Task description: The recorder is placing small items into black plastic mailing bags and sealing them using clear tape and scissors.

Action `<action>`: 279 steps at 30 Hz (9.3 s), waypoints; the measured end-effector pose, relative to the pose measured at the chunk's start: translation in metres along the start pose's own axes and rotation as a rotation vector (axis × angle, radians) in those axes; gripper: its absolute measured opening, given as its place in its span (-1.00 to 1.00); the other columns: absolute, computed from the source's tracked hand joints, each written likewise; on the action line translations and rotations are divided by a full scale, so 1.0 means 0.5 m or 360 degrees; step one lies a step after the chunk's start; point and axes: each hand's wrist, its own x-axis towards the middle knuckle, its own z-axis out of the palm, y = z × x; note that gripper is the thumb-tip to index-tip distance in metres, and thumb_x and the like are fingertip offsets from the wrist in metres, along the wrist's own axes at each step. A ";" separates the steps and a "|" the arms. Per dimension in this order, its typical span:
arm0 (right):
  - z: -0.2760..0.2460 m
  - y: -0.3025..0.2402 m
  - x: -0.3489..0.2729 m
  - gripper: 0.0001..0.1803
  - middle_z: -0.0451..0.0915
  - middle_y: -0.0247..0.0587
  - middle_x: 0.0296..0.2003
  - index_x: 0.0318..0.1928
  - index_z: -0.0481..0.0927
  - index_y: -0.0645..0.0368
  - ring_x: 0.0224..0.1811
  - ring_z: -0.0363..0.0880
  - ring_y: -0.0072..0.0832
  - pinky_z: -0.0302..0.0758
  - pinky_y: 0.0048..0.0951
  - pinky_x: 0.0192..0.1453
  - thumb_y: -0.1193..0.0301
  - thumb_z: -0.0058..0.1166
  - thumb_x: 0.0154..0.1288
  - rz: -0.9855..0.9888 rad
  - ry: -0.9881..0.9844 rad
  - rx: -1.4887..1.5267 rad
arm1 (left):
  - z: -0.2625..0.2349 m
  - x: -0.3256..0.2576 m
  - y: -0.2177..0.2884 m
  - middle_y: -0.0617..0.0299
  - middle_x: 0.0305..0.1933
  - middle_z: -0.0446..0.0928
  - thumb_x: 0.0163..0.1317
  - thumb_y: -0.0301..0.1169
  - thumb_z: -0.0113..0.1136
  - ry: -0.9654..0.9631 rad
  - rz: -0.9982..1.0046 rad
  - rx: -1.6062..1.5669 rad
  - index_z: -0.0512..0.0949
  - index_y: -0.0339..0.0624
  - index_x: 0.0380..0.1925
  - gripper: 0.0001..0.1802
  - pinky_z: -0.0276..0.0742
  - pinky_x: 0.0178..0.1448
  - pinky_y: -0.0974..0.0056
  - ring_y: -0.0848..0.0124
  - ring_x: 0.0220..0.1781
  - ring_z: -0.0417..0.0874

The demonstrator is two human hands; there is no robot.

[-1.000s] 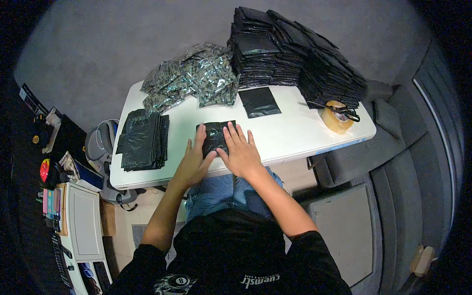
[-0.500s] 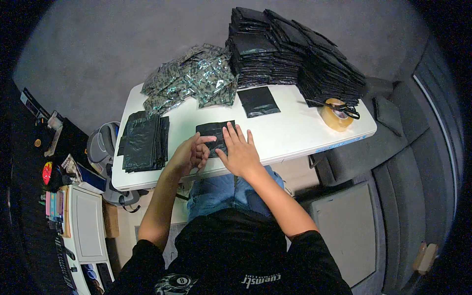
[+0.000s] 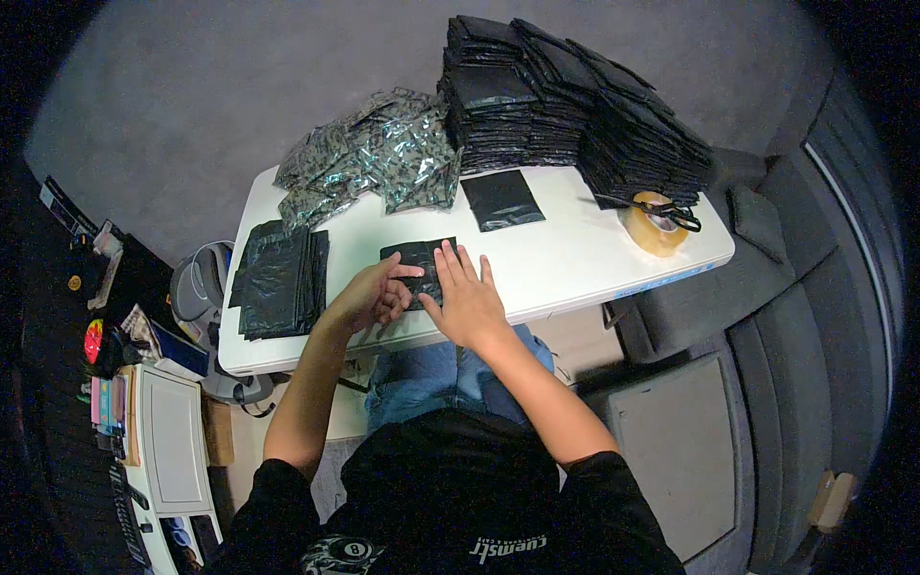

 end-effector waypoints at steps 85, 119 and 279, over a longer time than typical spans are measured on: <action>0.018 0.006 0.079 -0.21 0.16 0.05 0.67 0.66 0.19 0.20 0.75 0.05 -0.06 0.04 0.14 0.75 0.00 -0.14 0.64 -0.0152 -0.0126 0.0066 | 0.039 0.034 -0.055 -0.15 0.72 0.17 0.62 0.07 -0.06 0.0719 0.0844 0.2146 0.22 -0.38 0.60 -0.17 -0.06 0.75 -0.27 -0.02 0.78 0.08; -0.003 -0.020 0.087 -0.27 0.23 0.07 0.63 0.60 0.31 0.16 0.70 0.12 0.06 0.12 0.10 0.72 0.08 0.01 0.57 -0.0154 0.0035 0.0168 | 0.064 0.013 -0.059 -0.17 0.71 0.16 0.57 0.09 0.01 0.0899 0.0981 0.2062 0.24 -0.38 0.59 -0.15 -0.05 0.72 -0.39 -0.19 0.76 0.06; -0.239 0.343 -0.006 -0.60 0.78 -0.13 -0.02 0.03 0.80 0.07 0.07 0.64 -0.14 0.44 -0.08 0.28 0.15 0.46 0.27 0.0071 0.0297 0.0106 | 0.136 0.323 0.165 -0.14 -0.39 0.76 0.42 0.07 0.36 0.0829 0.0289 0.1327 0.72 -0.46 -0.39 -0.36 0.80 -0.21 0.06 0.17 -0.33 0.87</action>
